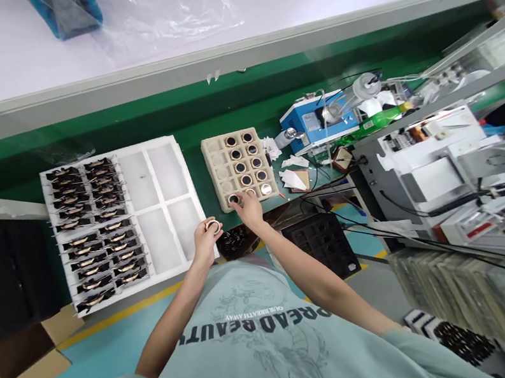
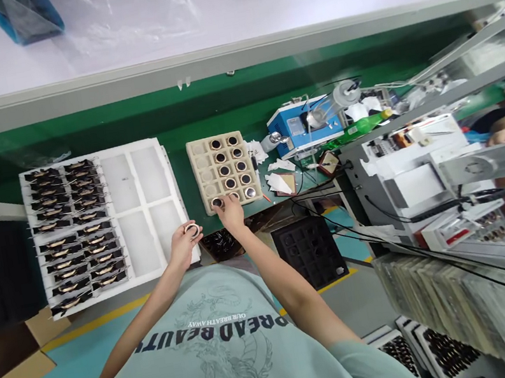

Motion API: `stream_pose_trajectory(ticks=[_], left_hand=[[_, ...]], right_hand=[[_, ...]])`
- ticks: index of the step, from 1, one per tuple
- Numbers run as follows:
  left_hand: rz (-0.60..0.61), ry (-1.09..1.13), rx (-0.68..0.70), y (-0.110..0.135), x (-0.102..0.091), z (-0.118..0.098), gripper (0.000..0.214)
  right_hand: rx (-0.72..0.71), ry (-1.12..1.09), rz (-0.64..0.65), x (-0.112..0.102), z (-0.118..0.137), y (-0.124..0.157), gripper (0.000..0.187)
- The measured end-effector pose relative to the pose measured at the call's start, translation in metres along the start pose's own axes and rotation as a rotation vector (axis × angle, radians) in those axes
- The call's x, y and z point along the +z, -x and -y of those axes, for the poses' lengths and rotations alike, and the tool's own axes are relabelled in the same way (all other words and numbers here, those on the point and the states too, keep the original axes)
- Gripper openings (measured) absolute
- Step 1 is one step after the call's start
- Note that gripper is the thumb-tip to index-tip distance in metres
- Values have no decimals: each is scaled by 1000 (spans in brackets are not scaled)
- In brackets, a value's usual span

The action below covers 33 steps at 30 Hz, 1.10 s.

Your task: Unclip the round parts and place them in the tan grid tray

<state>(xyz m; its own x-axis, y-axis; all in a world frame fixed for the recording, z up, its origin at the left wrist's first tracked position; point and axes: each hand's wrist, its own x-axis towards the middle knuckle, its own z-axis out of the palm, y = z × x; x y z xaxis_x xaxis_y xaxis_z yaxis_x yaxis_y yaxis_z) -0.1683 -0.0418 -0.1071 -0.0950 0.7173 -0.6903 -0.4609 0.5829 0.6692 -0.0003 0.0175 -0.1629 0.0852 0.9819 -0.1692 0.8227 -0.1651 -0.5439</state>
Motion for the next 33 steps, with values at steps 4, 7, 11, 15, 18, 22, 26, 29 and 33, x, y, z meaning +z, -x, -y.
stream_pose_trajectory(ticks=[4,7,11,15,18,22,26,29,33], left_hand=[[50,-103,-13,-11,12,-5,41],[113,-187,7,-15,23,-7,50],[144,-336,70,-14,38,-3,54],[119,-463,153,-16,16,-29,49],[39,-863,405,-6,-49,-73,47],[-35,-1470,510,23,-165,-114,28],[97,-1807,597,51,-242,-103,24],[109,-1814,662,57,-261,-84,28],[108,-1751,723,52,-269,-74,31]], right_hand=[[-265,-250,133,-27,3,22,58],[-539,-287,266,-48,9,33,63],[-630,-250,264,-54,11,35,40],[-462,-183,170,-46,5,10,37],[-248,-43,115,-40,3,-23,41],[-80,227,189,-34,11,-60,42],[-42,423,281,-27,26,-74,39],[-68,545,307,-21,38,-77,34],[-23,599,366,-11,51,-73,33]])
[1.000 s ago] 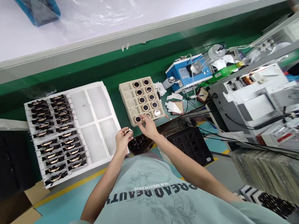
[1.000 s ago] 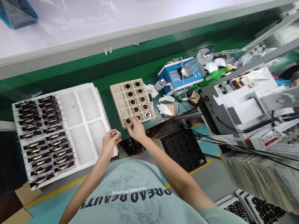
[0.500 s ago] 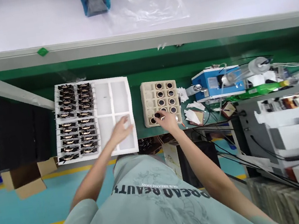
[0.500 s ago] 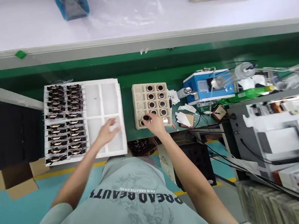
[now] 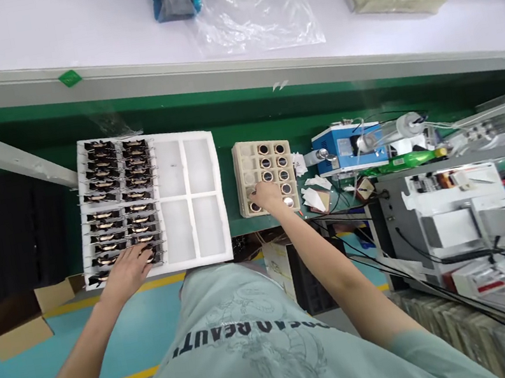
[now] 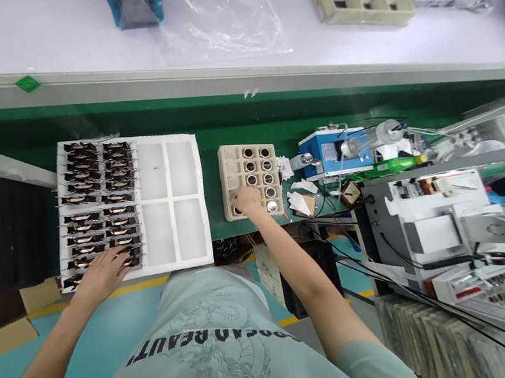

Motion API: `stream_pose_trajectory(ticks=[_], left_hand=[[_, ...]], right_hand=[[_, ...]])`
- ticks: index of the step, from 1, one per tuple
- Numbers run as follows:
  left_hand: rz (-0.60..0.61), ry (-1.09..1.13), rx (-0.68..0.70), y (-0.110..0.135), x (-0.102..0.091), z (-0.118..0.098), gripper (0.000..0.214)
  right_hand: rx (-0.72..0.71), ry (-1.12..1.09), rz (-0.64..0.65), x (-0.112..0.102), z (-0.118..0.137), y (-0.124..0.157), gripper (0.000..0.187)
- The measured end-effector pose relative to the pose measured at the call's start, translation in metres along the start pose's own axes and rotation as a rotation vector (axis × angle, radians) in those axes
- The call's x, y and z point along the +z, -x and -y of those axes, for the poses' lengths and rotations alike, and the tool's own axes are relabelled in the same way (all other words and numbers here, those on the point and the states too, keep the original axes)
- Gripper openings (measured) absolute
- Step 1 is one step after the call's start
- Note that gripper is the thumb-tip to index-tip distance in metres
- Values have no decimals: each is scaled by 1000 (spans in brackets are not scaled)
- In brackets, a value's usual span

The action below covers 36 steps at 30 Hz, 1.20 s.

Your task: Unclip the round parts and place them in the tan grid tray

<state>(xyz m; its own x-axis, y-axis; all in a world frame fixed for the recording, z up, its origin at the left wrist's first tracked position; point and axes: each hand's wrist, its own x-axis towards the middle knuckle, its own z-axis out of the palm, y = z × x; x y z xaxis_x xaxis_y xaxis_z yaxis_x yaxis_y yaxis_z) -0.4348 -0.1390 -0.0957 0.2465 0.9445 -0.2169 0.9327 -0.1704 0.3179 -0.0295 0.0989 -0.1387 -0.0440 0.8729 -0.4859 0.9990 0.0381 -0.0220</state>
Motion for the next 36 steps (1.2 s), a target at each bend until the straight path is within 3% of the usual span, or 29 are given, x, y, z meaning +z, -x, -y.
stream_pose_trajectory(ticks=[6,9,11,13,16,18,20,23,25,29,32,36], left_hand=[[16,-22,53,-1,4,12,32],[19,-18,94,1,0,15,32],[-35,10,85,4,-7,12,29],[-168,72,3,0,-15,1,27],[-392,321,-176,-35,-21,-43,25],[-425,648,-285,-79,-17,-89,26],[-315,1133,-348,-129,-6,-142,34],[-145,1446,-292,-189,11,-213,45],[-22,1610,-262,-211,17,-245,46],[137,1721,-215,-221,16,-276,46],[93,1790,-254,-223,11,-289,48],[45,1779,-308,-228,7,-302,50]], right_hand=[[39,-116,-179,25,8,21,38],[48,-175,-203,34,9,26,36],[83,-214,-199,34,9,24,33],[131,-263,-200,31,11,21,32],[167,-385,-238,23,11,22,34],[135,-543,-304,18,8,32,40],[60,-781,-343,15,2,52,44],[-82,-1184,-217,15,-10,86,53],[-117,-1378,-129,17,-20,102,61],[-1,-1421,-247,19,-40,114,62],[58,-1447,-263,14,-54,116,60],[-3,-1447,-264,7,-69,125,55]])
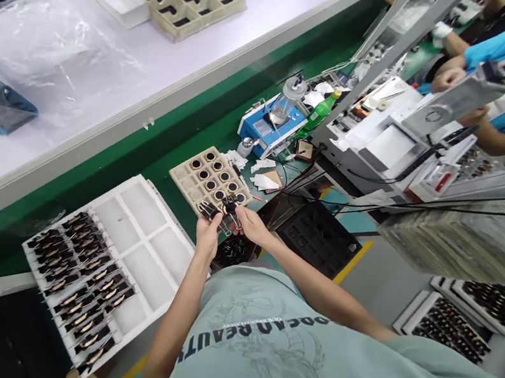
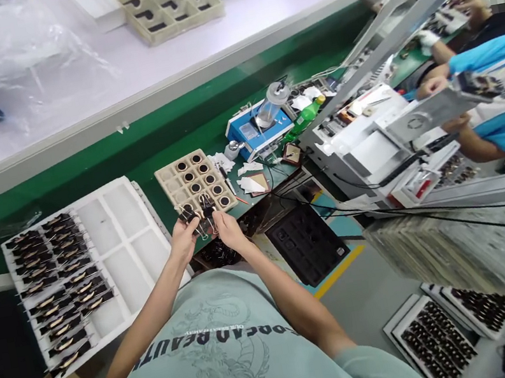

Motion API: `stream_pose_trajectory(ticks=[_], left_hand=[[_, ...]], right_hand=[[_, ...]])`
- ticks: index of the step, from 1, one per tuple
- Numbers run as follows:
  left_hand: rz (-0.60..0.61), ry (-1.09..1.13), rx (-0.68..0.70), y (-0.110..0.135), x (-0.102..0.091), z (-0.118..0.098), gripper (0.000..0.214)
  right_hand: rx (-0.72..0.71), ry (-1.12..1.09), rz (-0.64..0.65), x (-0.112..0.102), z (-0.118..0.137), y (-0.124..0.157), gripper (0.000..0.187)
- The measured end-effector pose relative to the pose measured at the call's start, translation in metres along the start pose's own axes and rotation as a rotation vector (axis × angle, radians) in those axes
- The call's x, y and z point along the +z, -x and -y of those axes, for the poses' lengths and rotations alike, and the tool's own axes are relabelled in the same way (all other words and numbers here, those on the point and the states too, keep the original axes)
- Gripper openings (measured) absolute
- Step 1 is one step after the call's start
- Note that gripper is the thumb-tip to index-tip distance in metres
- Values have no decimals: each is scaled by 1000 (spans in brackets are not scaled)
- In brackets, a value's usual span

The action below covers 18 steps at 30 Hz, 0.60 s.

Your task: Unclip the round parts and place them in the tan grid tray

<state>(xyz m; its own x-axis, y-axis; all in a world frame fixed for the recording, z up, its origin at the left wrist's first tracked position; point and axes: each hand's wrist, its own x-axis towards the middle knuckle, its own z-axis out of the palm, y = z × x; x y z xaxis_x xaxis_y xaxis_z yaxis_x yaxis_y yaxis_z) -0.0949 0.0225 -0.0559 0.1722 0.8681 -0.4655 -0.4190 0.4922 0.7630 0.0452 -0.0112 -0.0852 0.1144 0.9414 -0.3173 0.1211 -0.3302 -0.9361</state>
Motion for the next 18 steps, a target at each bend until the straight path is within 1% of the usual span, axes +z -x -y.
stream_pose_trajectory(ticks=[2,5,6,8,11,13,15,16,18], left_hand=[[-12,-30,-23,-1,4,0,52],[-87,-57,-39,-2,7,2,59],[-119,-58,-41,-2,7,3,61],[-157,-45,-71,-2,7,4,62],[-170,-6,-138,-2,7,2,59],[-176,12,-148,-3,7,1,56],[-168,9,-154,-6,10,1,52],[-153,4,-167,-7,12,3,52],[-114,-3,-191,-10,20,10,50]], right_hand=[[-31,32,37,-8,3,4,51],[-66,72,169,-16,7,10,37],[-77,86,212,-18,8,12,36],[-75,103,259,-22,9,17,39],[-4,57,286,-27,4,26,40],[26,-30,305,-30,-3,32,47],[17,-100,300,-32,-10,35,56],[14,-113,288,-32,-12,36,56],[28,-79,267,-29,-15,36,46]])
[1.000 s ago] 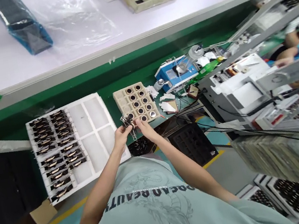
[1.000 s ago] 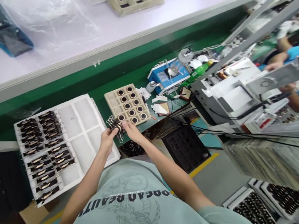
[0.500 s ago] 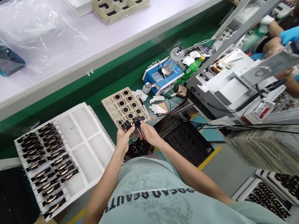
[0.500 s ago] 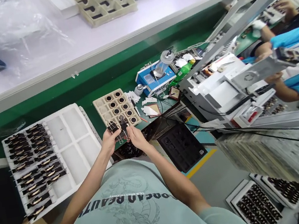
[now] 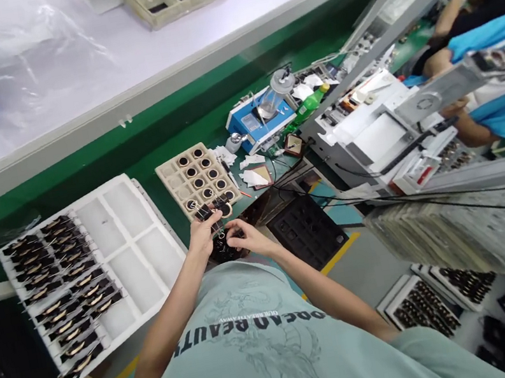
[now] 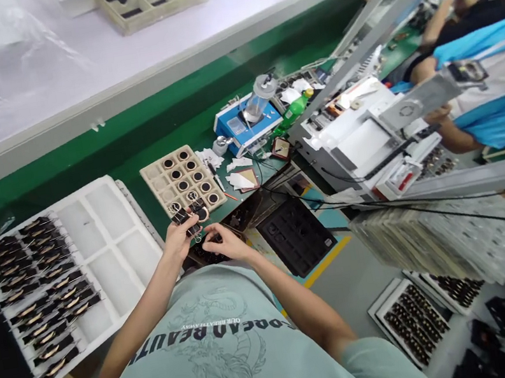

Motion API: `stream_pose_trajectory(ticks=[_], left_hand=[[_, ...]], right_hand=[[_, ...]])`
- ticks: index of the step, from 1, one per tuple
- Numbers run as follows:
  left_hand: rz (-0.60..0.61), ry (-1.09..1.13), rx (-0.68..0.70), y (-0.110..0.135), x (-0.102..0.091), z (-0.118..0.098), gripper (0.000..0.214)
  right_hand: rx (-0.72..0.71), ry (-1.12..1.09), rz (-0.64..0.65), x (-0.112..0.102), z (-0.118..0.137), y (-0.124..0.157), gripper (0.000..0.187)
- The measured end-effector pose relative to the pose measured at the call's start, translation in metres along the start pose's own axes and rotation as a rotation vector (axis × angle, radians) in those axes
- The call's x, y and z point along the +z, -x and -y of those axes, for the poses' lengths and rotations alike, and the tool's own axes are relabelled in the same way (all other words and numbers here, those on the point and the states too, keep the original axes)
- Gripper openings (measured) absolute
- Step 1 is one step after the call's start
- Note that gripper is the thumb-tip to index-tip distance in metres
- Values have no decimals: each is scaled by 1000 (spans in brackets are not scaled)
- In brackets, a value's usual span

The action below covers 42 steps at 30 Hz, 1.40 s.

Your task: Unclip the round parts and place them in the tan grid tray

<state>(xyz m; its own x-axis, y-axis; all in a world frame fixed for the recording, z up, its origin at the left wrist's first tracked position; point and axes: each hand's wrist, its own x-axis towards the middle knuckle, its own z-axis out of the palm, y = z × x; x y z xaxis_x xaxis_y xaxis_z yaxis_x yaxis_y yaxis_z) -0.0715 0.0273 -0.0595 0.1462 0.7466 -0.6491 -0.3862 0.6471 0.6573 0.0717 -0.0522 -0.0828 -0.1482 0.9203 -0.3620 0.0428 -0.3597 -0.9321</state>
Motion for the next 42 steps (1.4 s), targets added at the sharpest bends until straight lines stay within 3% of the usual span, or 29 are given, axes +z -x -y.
stream_pose_trajectory(ticks=[2,7,13,17,21,23,28,33,35,37,42], left_hand=[[37,-10,7,-3,9,10,49],[60,-37,-37,-7,23,36,48],[-1,-66,21,-14,19,41,48],[8,-198,81,-8,8,37,52],[150,-433,62,4,0,41,56],[194,-515,83,9,-2,45,57],[196,-573,101,15,-5,48,61],[331,-742,193,13,-7,45,67],[420,-836,239,11,-6,45,70],[493,-897,260,10,-5,46,71],[501,-960,275,8,-5,48,80]], right_hand=[[11,78,-5,1,2,-1,37],[-7,201,-41,-4,6,12,45],[93,271,-127,-14,-33,31,39],[222,100,-299,-27,-52,23,71],[114,-355,-280,-35,-34,10,58],[57,-417,-277,-34,-21,5,50],[50,-393,-362,-33,-7,4,46],[21,-241,-132,-47,-3,12,61],[4,-109,-75,-49,-1,12,52],[-31,-22,-97,-48,0,12,39],[-118,-22,-172,-43,-2,15,31]])
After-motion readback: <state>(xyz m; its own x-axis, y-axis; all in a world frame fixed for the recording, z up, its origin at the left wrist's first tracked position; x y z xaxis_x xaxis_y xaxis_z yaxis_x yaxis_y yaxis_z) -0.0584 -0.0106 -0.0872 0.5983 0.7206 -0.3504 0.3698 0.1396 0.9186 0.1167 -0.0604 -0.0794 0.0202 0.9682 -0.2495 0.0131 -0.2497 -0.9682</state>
